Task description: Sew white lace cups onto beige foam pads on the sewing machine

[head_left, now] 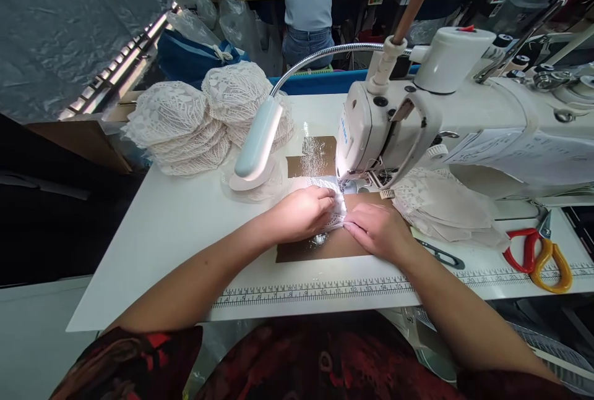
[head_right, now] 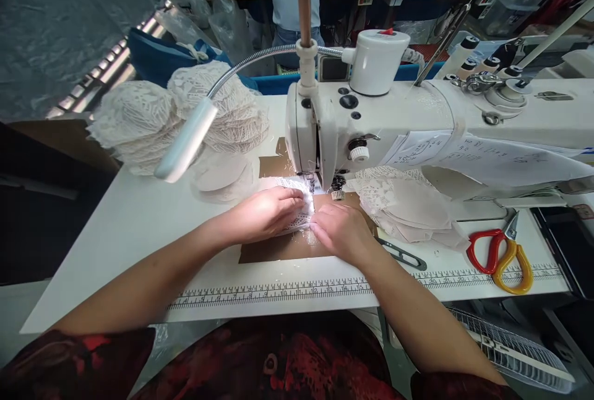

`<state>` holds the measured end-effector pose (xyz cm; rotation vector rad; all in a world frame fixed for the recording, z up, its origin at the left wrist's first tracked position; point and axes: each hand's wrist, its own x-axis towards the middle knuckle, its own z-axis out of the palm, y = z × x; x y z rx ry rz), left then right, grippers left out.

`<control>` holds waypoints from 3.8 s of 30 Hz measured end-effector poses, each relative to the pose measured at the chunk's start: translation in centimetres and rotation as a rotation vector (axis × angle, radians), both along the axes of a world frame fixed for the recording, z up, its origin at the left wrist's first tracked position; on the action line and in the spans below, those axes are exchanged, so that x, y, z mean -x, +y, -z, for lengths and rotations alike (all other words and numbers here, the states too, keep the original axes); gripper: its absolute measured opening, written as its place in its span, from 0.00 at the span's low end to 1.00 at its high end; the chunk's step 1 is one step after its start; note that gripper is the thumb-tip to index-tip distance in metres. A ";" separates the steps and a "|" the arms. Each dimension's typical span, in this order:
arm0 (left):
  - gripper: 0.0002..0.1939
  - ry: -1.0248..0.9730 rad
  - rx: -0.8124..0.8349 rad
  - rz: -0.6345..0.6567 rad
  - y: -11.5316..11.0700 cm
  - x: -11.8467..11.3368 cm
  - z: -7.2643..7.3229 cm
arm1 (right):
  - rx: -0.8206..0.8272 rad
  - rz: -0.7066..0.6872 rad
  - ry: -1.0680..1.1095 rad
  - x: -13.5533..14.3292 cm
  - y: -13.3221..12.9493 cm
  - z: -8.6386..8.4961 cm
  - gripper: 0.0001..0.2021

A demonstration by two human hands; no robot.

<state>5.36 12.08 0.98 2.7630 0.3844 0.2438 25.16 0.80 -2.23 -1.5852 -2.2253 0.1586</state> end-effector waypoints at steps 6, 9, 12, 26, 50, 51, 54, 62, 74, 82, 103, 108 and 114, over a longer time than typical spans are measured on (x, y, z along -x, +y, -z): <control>0.20 0.066 -0.135 -0.039 -0.6 -0.7 1.6 | -0.013 -0.004 -0.044 0.1 0.0 0.1 0.15; 0.23 0.089 -0.179 -0.050 -0.9 -0.8 1.8 | -0.034 -0.006 -0.050 0.1 -0.1 0.1 0.14; 0.24 0.102 -0.211 -0.046 -0.9 -0.9 1.7 | -0.056 -0.008 -0.052 0.1 -0.1 0.2 0.15; 0.20 0.078 -0.248 -0.007 -0.7 -0.4 2.0 | -0.105 0.011 -0.089 0.3 -0.1 0.1 0.15; 0.24 0.106 -0.239 -0.041 -0.6 -0.6 2.2 | -0.144 0.021 -0.093 0.4 0.0 0.4 0.14; 0.24 0.106 -0.246 -0.046 -0.5 -0.7 2.2 | -0.144 0.026 -0.096 0.4 0.0 0.5 0.14; 0.23 0.078 -0.275 -0.043 0.0 -0.6 2.4 | -0.127 0.053 -0.116 0.4 0.1 0.6 0.15; 0.18 0.009 -0.302 -0.033 0.5 -0.4 2.9 | 0.019 0.143 -0.195 0.8 0.7 0.3 0.17; 0.21 -0.008 -0.269 -0.160 1.7 -0.7 3.5 | 0.024 0.183 -0.185 1.0 1.1 0.2 0.18; 0.19 -0.020 -0.227 -0.223 1.6 -0.4 3.1 | -0.004 0.186 -0.190 1.0 0.9 0.2 0.17; 0.18 0.220 0.112 -0.109 -1.8 2.8 -3.0 | 0.063 0.175 -0.017 1.0 1.0 -0.8 0.16; 0.20 0.008 0.118 -0.125 -1.5 3.0 -3.0 | 0.058 0.155 -0.014 0.7 0.9 -0.3 0.16; 0.12 -0.004 0.179 -0.171 -0.7 1.5 0.4 | 0.088 0.132 -0.034 -0.1 0.0 -1.7 0.14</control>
